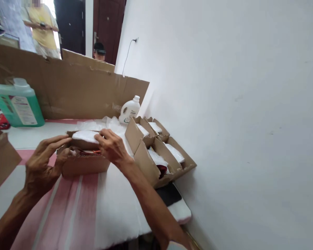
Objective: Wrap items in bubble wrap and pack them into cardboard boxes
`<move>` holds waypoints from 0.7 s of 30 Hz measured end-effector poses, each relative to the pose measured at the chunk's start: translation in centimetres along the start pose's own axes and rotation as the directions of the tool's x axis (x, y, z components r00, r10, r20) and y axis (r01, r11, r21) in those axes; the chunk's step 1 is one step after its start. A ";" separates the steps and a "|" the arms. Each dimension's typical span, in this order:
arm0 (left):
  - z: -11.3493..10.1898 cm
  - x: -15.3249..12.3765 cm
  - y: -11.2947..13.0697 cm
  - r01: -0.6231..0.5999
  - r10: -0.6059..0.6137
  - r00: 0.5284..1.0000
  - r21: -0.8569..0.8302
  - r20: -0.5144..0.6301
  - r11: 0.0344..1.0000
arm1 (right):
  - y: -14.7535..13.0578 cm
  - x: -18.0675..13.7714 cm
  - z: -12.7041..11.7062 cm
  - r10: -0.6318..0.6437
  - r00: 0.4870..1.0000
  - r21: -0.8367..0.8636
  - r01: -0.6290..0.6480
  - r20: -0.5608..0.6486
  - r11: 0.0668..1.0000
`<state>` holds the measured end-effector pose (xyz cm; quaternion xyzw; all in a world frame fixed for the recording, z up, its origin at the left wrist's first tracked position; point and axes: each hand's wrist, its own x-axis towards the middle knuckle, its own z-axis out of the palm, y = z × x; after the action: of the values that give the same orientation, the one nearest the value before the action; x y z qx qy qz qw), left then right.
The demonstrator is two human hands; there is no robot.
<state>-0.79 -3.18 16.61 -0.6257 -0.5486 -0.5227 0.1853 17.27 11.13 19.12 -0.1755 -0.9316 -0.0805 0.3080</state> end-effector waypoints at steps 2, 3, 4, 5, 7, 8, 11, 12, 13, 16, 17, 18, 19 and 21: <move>-0.4 -1.3 -0.9 0.047 -0.045 0.998 0.030 -0.050 0.998 | 1.0 2.3 1.9 -0.085 0.967 -0.021 0.092 0.241 0.996; -0.5 -2.1 -1.4 0.064 -0.061 0.996 0.047 -0.065 0.997 | 1.4 3.2 2.7 -0.114 0.931 -0.021 0.129 0.346 0.991; -0.7 -2.9 -1.8 0.081 -0.076 0.994 0.062 -0.073 0.995 | 1.6 3.9 3.5 -0.133 0.893 -0.019 0.156 0.430 0.988; -0.8 -3.6 -2.2 0.101 -0.095 0.993 0.076 -0.075 0.992 | 1.7 4.4 4.2 -0.144 0.859 -0.018 0.175 0.491 0.984; -0.9 -4.7 -2.9 0.151 -0.144 0.987 0.095 -0.072 0.984 | 1.8 5.0 5.3 -0.149 0.801 -0.010 0.191 0.580 0.982; -1.0 -5.0 -3.2 0.175 -0.169 0.983 0.100 -0.067 0.980 | 1.8 5.1 5.7 -0.148 0.777 -0.005 0.190 0.612 0.982; -0.8 -5.6 -4.0 0.214 -0.210 0.976 0.099 -0.050 0.972 | 2.1 4.7 6.8 -0.150 0.713 0.026 0.182 0.685 0.983; -0.7 -5.7 -4.3 0.219 -0.215 0.976 0.096 -0.044 0.971 | 2.3 4.5 7.0 -0.152 0.700 0.045 0.169 0.698 0.985; -0.6 -5.9 -4.5 0.224 -0.221 0.975 0.090 -0.038 0.971 | 2.6 4.3 6.9 -0.158 0.689 0.074 0.151 0.707 0.986; -0.6 -6.3 -5.3 0.286 -0.284 0.958 0.059 -0.030 0.956 | 3.6 3.4 5.4 -0.170 0.696 0.188 0.052 0.698 0.981; -0.6 -6.5 -5.6 0.329 -0.328 0.944 0.048 -0.035 0.943 | 3.9 3.0 4.4 -0.150 0.733 0.216 0.005 0.663 0.976; -0.6 -6.8 -5.9 0.384 -0.382 0.923 0.038 -0.042 0.923 | 4.1 2.4 3.4 -0.104 0.791 0.241 -0.056 0.603 0.969; -0.5 -7.1 -6.3 0.448 -0.446 0.894 0.030 -0.049 0.894 | 4.3 1.6 2.3 -0.023 0.855 0.269 -0.137 0.518 0.953; -0.1 -8.0 -7.0 0.585 -0.585 0.811 0.007 -0.027 0.811 | 4.3 -0.8 0.6 0.244 0.923 0.351 -0.343 0.296 0.872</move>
<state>-5.81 -4.92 7.43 -0.4191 -0.7160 -0.5576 0.0269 19.15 15.08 18.29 -0.2584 -0.9210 0.1796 0.2295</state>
